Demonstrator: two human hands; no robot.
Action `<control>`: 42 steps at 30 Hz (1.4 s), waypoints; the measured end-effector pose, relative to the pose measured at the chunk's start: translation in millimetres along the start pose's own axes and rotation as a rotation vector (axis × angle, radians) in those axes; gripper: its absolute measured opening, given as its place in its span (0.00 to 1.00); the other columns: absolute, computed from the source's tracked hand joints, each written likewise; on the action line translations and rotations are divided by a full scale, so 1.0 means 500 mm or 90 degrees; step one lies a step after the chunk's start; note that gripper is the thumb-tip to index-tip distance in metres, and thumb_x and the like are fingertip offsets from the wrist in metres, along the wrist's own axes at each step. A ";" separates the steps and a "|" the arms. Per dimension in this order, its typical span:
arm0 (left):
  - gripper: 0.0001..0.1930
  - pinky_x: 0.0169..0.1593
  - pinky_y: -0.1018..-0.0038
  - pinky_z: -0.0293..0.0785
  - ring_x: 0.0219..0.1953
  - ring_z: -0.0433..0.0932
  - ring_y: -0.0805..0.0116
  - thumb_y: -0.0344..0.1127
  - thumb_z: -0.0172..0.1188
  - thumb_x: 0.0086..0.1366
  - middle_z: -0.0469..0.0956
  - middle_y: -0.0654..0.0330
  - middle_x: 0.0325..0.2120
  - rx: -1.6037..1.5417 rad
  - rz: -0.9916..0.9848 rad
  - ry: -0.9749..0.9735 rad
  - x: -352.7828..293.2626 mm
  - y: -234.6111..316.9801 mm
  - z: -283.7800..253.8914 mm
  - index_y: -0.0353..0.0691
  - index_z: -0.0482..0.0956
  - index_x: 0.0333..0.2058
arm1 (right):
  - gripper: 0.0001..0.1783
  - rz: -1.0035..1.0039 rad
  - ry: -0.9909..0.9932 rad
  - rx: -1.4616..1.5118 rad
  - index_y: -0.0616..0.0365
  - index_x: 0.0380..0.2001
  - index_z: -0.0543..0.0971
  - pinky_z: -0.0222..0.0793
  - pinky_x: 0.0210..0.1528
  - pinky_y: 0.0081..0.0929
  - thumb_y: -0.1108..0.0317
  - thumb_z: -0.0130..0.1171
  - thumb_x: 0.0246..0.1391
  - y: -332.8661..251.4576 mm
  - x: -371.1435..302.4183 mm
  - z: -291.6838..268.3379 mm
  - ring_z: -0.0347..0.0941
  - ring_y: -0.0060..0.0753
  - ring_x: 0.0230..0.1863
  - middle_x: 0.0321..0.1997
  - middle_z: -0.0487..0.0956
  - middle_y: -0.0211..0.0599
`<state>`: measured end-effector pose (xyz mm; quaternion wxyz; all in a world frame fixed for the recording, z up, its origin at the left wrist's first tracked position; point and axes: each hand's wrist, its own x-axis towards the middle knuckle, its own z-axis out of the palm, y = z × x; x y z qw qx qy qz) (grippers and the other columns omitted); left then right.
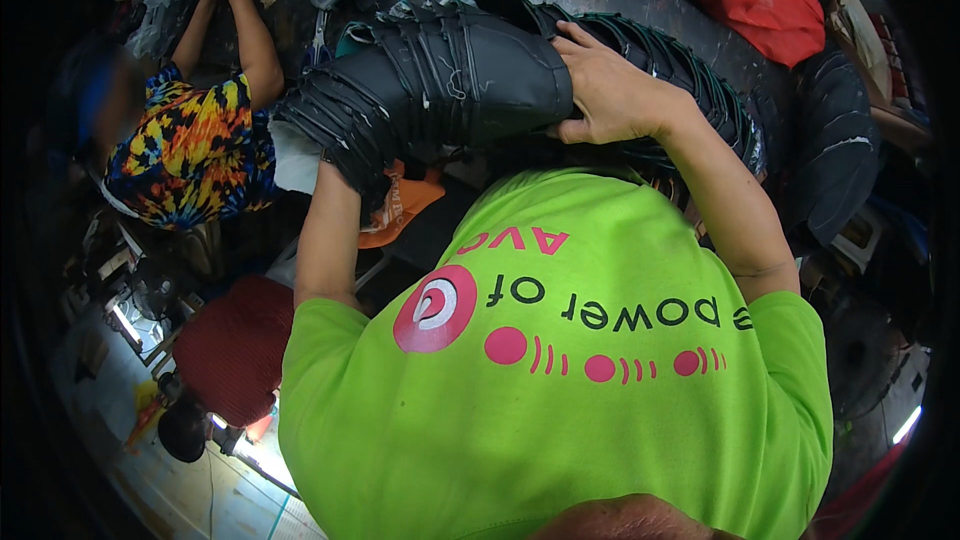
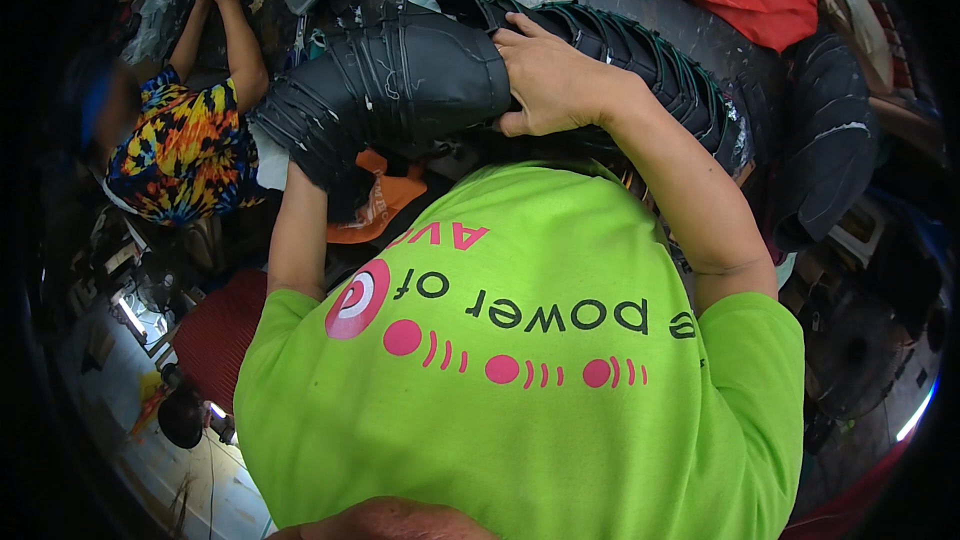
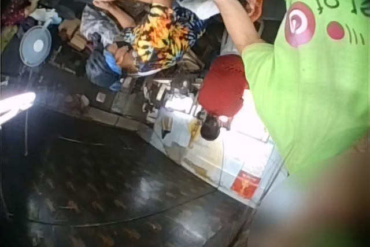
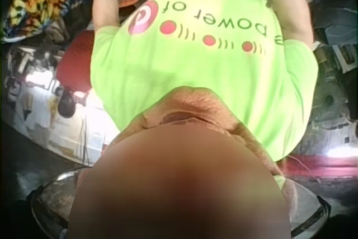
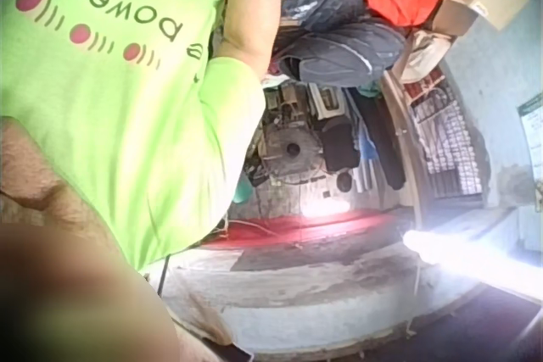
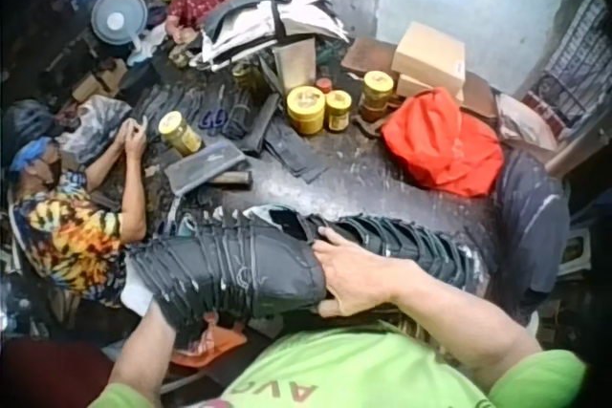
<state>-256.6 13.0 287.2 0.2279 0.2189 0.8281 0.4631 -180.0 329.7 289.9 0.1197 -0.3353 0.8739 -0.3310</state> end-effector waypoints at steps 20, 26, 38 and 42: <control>0.16 0.51 0.70 0.72 0.46 0.77 0.68 0.39 0.54 0.64 0.78 0.61 0.44 0.048 0.002 0.045 -0.007 0.011 -0.080 0.43 0.77 0.48 | 0.31 0.198 0.046 -0.157 0.68 0.44 0.73 0.74 0.42 0.41 0.48 0.63 0.52 0.001 0.065 -0.004 0.78 0.54 0.38 0.31 0.80 0.53; 0.16 0.51 0.70 0.72 0.46 0.77 0.68 0.40 0.55 0.64 0.78 0.61 0.44 0.191 0.077 0.007 0.021 0.045 -0.090 0.43 0.77 0.49 | 0.28 0.301 0.209 -0.113 0.68 0.47 0.71 0.75 0.43 0.43 0.55 0.64 0.52 -0.011 0.083 0.019 0.77 0.57 0.41 0.46 0.73 0.59; 0.16 0.51 0.70 0.71 0.46 0.76 0.69 0.40 0.55 0.64 0.78 0.62 0.45 0.762 0.290 -0.212 0.103 0.137 -0.035 0.44 0.77 0.49 | 0.23 0.250 0.219 -0.107 0.58 0.50 0.71 0.67 0.50 0.44 0.66 0.63 0.51 -0.036 0.064 0.048 0.75 0.47 0.47 0.45 0.77 0.44; 0.16 0.51 0.70 0.71 0.46 0.76 0.69 0.40 0.55 0.63 0.78 0.62 0.45 0.795 0.313 -0.245 0.147 0.125 -0.025 0.44 0.77 0.49 | 0.26 0.228 0.203 -0.104 0.58 0.53 0.70 0.66 0.51 0.45 0.67 0.62 0.51 -0.034 0.059 0.044 0.74 0.45 0.49 0.47 0.76 0.45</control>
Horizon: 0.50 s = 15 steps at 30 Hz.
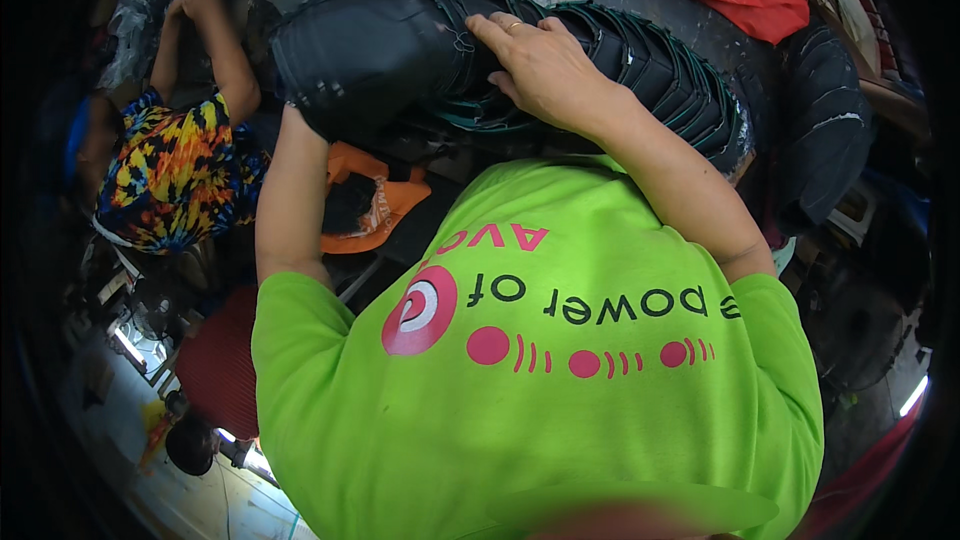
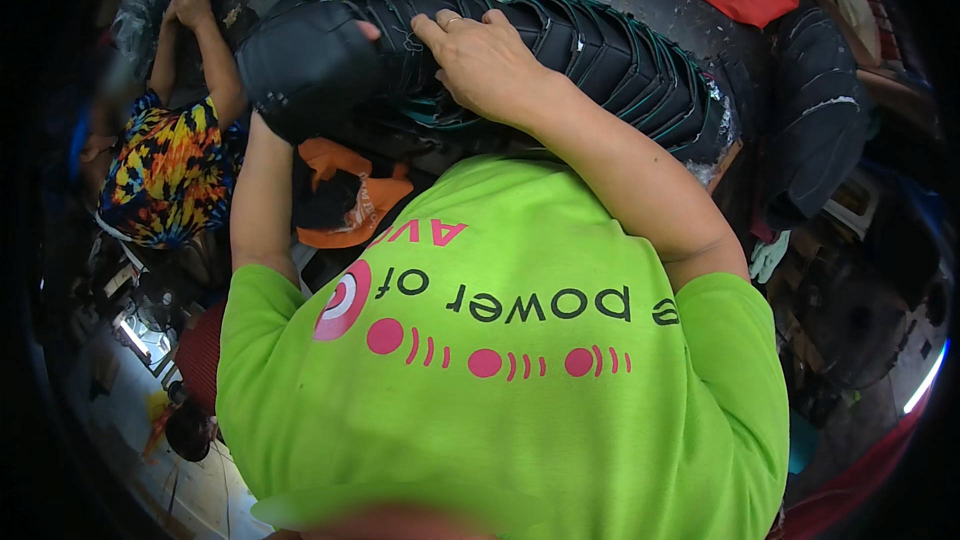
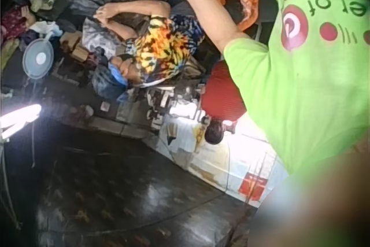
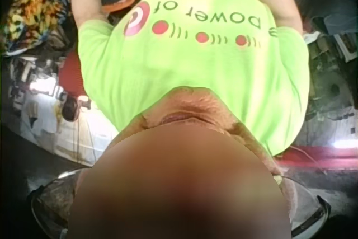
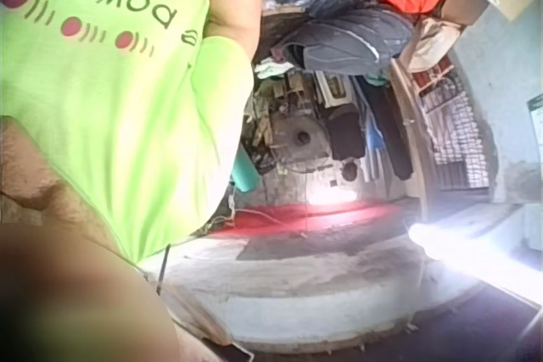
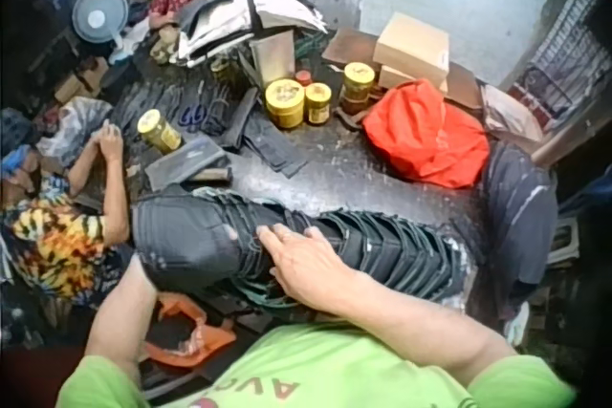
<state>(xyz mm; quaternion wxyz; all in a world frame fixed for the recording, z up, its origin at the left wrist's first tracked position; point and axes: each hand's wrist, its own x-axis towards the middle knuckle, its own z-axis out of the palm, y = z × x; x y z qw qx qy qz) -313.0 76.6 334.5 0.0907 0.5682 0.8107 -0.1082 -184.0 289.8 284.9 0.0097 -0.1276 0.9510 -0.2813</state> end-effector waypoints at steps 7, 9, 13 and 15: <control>0.16 0.42 0.71 0.74 0.39 0.78 0.66 0.40 0.56 0.62 0.79 0.62 0.38 -0.977 -0.183 0.201 -0.030 -0.023 0.071 0.44 0.77 0.48 | 0.28 0.023 -0.062 0.016 0.53 0.58 0.69 0.66 0.53 0.43 0.68 0.61 0.52 0.039 0.026 -0.013 0.74 0.45 0.52 0.50 0.76 0.47; 0.16 0.42 0.71 0.74 0.39 0.78 0.66 0.40 0.56 0.62 0.79 0.62 0.38 -1.110 -0.248 0.275 -0.068 -0.024 0.074 0.44 0.77 0.48 | 0.29 0.022 -0.063 0.004 0.52 0.58 0.68 0.66 0.53 0.44 0.67 0.62 0.52 0.037 0.025 -0.010 0.74 0.46 0.52 0.51 0.75 0.47; 0.16 0.42 0.72 0.74 0.39 0.78 0.66 0.40 0.56 0.62 0.79 0.62 0.38 -1.146 -0.313 0.369 -0.106 -0.023 0.073 0.43 0.77 0.48 | 0.29 0.010 -0.062 -0.009 0.53 0.57 0.67 0.66 0.51 0.45 0.66 0.62 0.52 0.033 0.030 -0.003 0.75 0.47 0.48 0.49 0.75 0.48; 0.16 0.42 0.72 0.74 0.39 0.78 0.66 0.40 0.56 0.62 0.79 0.62 0.38 -1.146 -0.336 0.393 -0.104 -0.024 0.074 0.43 0.77 0.48 | 0.29 0.006 -0.064 -0.028 0.53 0.57 0.67 0.66 0.50 0.44 0.66 0.63 0.52 0.032 0.034 0.000 0.76 0.47 0.45 0.47 0.75 0.48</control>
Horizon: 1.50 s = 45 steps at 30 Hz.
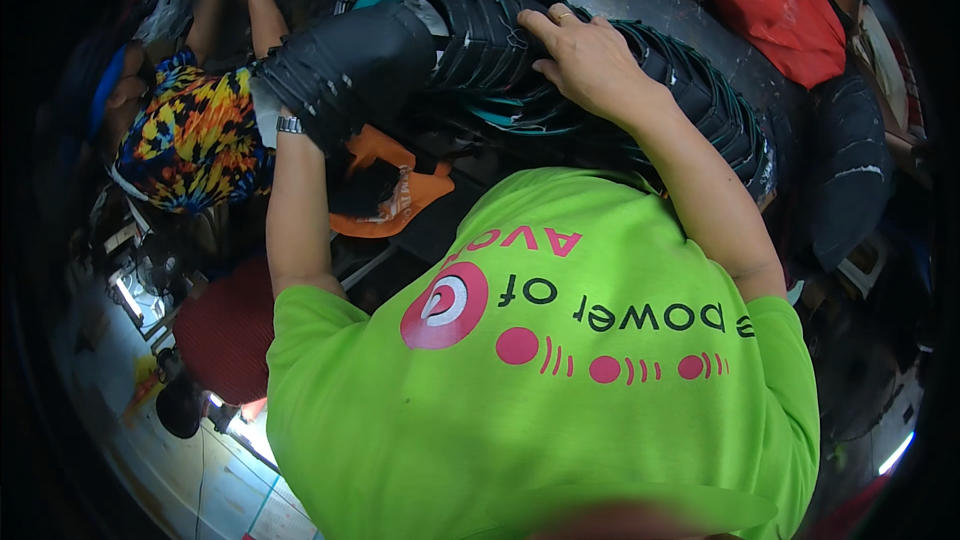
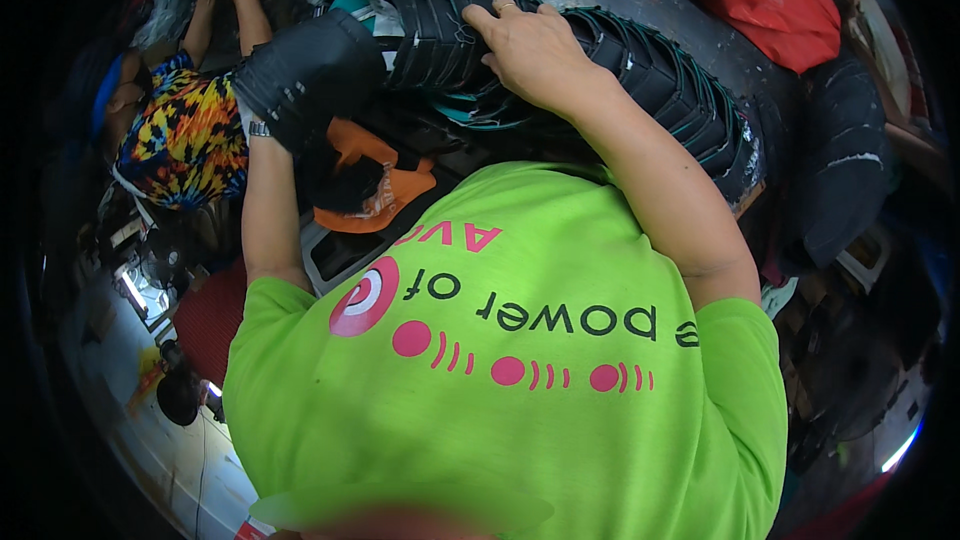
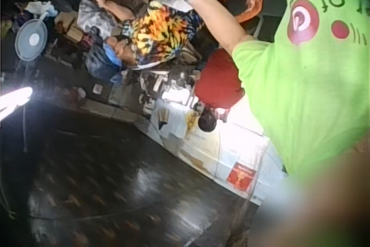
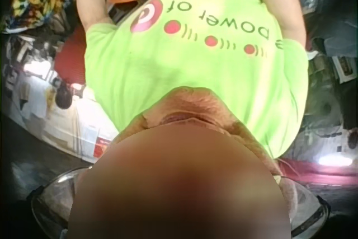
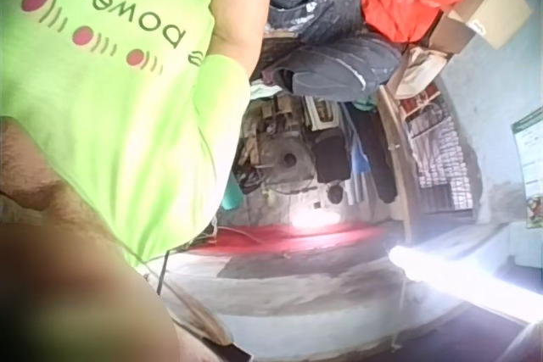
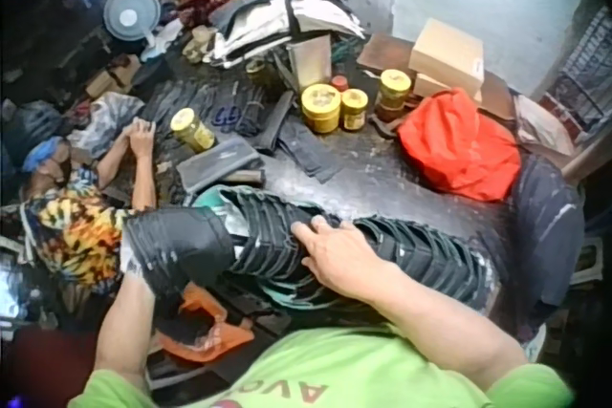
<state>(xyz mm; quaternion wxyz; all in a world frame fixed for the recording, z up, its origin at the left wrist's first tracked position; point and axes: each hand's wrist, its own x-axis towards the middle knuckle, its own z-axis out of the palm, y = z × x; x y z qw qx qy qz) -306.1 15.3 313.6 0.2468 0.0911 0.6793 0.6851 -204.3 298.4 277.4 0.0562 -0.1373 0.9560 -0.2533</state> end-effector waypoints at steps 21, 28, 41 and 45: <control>0.15 0.41 0.72 0.74 0.38 0.78 0.68 0.39 0.55 0.63 0.79 0.62 0.38 0.106 -0.056 0.008 0.149 -0.073 0.052 0.43 0.77 0.48 | 0.25 -0.068 0.215 0.302 0.55 0.52 0.75 0.69 0.55 0.37 0.61 0.65 0.51 0.051 -0.141 -0.065 0.72 0.47 0.55 0.53 0.75 0.45; 0.15 0.41 0.73 0.74 0.38 0.78 0.68 0.39 0.55 0.63 0.79 0.62 0.38 0.113 -0.046 0.002 0.160 -0.087 0.077 0.43 0.77 0.48 | 0.10 0.526 0.375 0.406 0.61 0.37 0.78 0.64 0.26 0.16 0.65 0.54 0.63 0.260 -0.503 -0.188 0.67 0.15 0.23 0.25 0.76 0.26; 0.15 0.41 0.73 0.74 0.38 0.78 0.69 0.39 0.54 0.64 0.79 0.62 0.37 0.131 -0.041 0.008 0.123 -0.081 0.102 0.42 0.77 0.47 | 0.33 0.542 0.374 1.229 0.55 0.55 0.72 0.65 0.60 0.40 0.40 0.53 0.59 0.260 -0.632 0.033 0.73 0.32 0.54 0.50 0.78 0.34; 0.15 0.40 0.73 0.74 0.38 0.78 0.69 0.39 0.54 0.64 0.79 0.62 0.37 0.118 -0.038 0.009 0.108 -0.082 0.123 0.42 0.77 0.47 | 0.36 0.527 0.332 1.450 0.53 0.54 0.75 0.67 0.58 0.44 0.34 0.49 0.58 0.278 -0.586 0.032 0.75 0.36 0.54 0.54 0.79 0.35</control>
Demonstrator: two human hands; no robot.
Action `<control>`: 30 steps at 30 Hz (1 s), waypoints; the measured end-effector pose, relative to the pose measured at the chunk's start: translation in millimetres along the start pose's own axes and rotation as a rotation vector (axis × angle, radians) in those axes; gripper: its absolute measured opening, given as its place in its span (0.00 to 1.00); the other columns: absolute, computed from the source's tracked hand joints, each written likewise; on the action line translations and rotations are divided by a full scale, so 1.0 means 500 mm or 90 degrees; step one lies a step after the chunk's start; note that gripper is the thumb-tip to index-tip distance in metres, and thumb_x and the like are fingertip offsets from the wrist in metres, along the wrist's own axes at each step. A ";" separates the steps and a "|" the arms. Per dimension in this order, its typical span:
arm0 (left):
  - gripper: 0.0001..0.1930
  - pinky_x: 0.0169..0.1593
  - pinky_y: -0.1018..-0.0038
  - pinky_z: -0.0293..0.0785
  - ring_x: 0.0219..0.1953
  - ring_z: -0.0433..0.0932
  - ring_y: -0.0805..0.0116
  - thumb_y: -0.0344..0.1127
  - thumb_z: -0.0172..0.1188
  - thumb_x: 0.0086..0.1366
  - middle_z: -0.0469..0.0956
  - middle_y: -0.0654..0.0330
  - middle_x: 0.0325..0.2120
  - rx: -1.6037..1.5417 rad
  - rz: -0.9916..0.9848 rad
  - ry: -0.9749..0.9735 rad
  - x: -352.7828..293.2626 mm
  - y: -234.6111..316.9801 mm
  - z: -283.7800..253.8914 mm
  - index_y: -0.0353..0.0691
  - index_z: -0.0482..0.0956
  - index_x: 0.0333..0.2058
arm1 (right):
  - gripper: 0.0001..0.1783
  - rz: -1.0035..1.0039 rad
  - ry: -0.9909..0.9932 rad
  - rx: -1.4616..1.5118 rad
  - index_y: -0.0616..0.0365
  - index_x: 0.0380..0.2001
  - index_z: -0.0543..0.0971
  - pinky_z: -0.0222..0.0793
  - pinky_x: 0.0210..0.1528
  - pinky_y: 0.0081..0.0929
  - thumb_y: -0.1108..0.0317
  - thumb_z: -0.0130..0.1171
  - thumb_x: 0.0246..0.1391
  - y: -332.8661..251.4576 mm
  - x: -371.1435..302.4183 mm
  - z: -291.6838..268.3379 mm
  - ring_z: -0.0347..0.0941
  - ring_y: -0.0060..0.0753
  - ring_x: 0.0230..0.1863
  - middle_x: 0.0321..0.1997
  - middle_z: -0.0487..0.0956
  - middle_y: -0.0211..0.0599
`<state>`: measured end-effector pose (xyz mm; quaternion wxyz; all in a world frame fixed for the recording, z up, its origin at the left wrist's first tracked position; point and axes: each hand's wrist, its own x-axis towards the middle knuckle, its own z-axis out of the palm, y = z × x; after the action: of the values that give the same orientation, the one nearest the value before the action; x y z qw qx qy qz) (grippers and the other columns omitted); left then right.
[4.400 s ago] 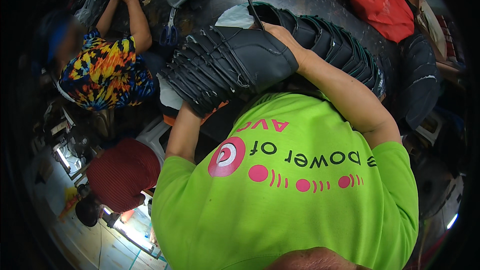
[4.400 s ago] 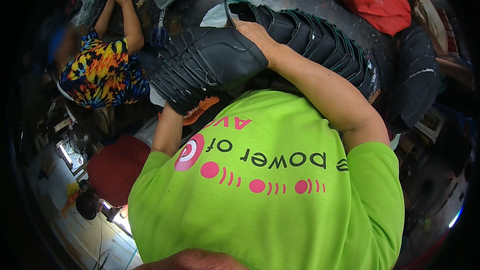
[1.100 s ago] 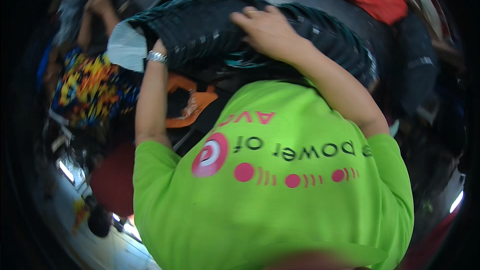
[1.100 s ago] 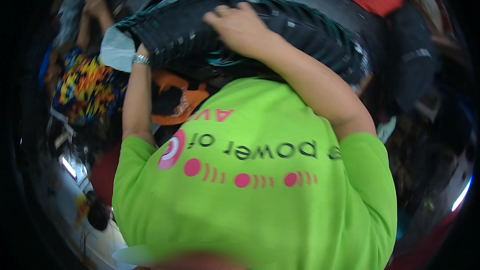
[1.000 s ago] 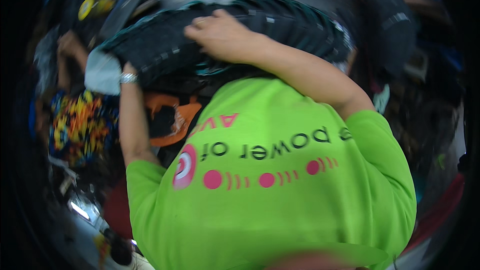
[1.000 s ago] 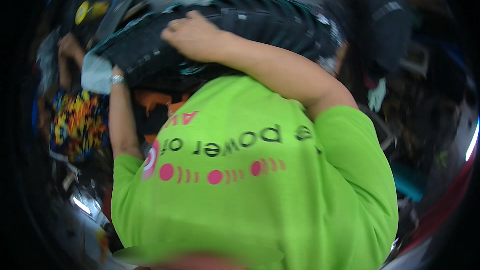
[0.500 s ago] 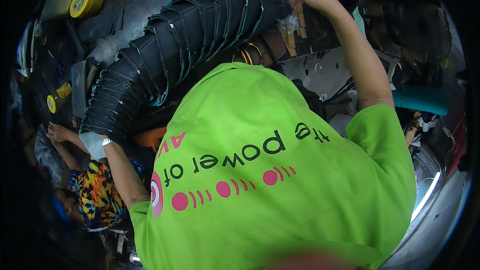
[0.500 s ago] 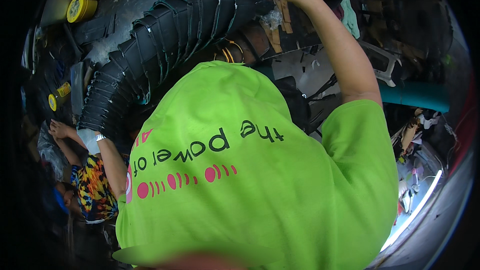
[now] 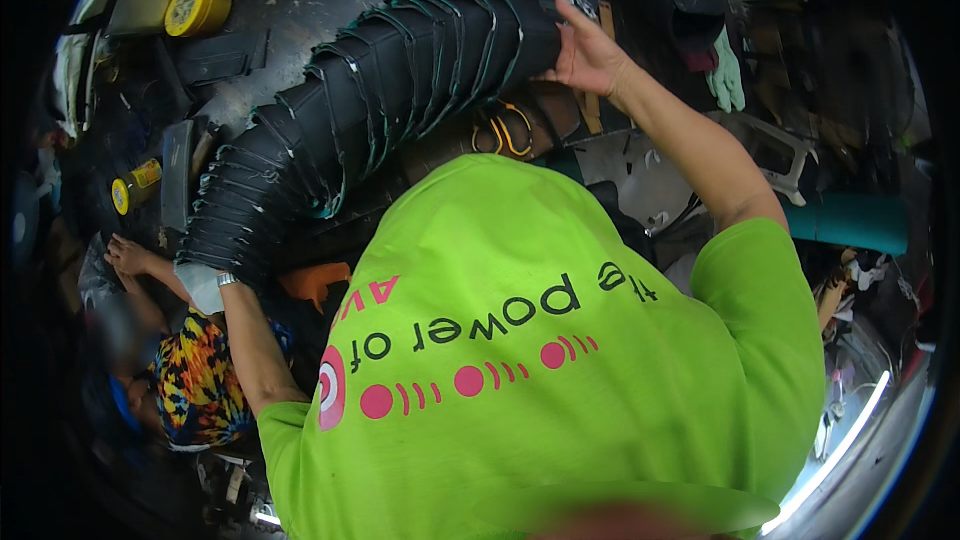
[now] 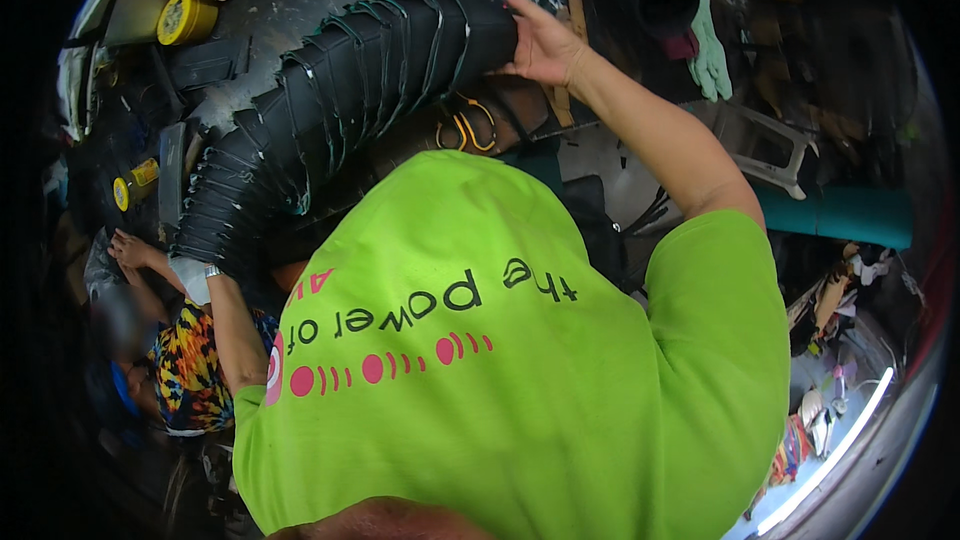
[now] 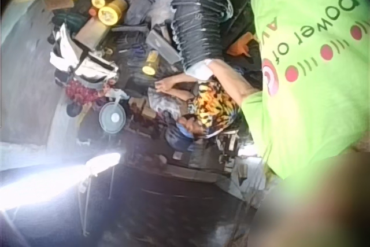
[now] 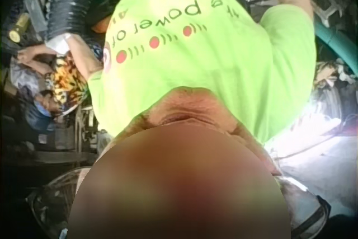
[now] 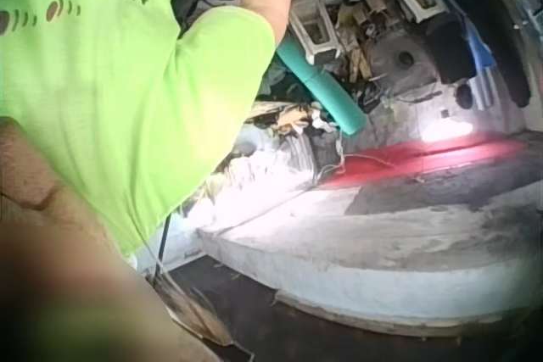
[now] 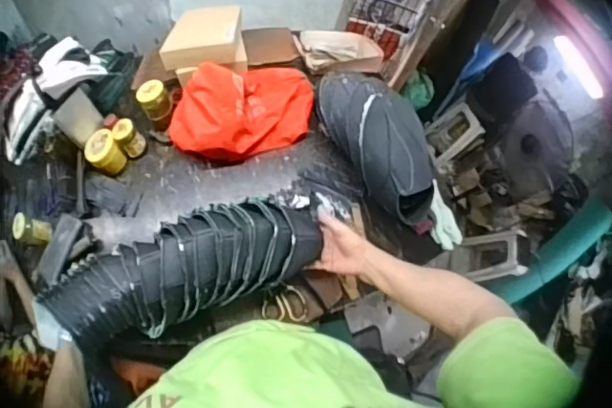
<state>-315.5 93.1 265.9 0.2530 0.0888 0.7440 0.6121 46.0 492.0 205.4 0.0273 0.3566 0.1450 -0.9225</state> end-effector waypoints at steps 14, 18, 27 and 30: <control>0.14 0.40 0.74 0.74 0.37 0.78 0.70 0.38 0.54 0.65 0.79 0.63 0.37 -0.035 -0.001 -0.046 -0.036 0.001 0.081 0.42 0.77 0.47 | 0.25 0.000 -0.034 -0.039 0.57 0.51 0.75 0.70 0.58 0.37 0.53 0.62 0.55 0.056 0.031 0.080 0.78 0.34 0.47 0.48 0.81 0.39; 0.14 0.40 0.74 0.74 0.37 0.78 0.70 0.38 0.53 0.65 0.79 0.63 0.37 -0.019 0.023 -0.072 -0.035 0.035 0.104 0.42 0.77 0.47 | 0.25 -0.040 -0.099 -0.011 0.58 0.49 0.77 0.69 0.59 0.41 0.52 0.63 0.54 0.026 -0.019 0.069 0.77 0.35 0.48 0.47 0.81 0.38; 0.14 0.40 0.75 0.74 0.37 0.78 0.71 0.38 0.53 0.65 0.79 0.63 0.37 0.079 -0.022 -0.272 0.070 0.069 0.289 0.41 0.77 0.47 | 0.27 -0.167 0.047 0.069 0.55 0.50 0.77 0.67 0.61 0.41 0.49 0.63 0.54 0.004 -0.057 0.005 0.76 0.37 0.52 0.51 0.80 0.38; 0.14 0.39 0.75 0.74 0.37 0.78 0.71 0.38 0.53 0.65 0.79 0.63 0.37 0.092 -0.056 -0.280 0.075 0.043 0.327 0.41 0.77 0.47 | 0.29 -0.178 0.083 0.090 0.54 0.51 0.76 0.68 0.60 0.43 0.45 0.63 0.54 0.011 -0.050 -0.025 0.75 0.38 0.52 0.51 0.79 0.38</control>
<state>-272.0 256.4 256.2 0.4281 0.2055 0.7159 0.5118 73.6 488.7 212.1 -0.1362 0.3930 0.1298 -0.9001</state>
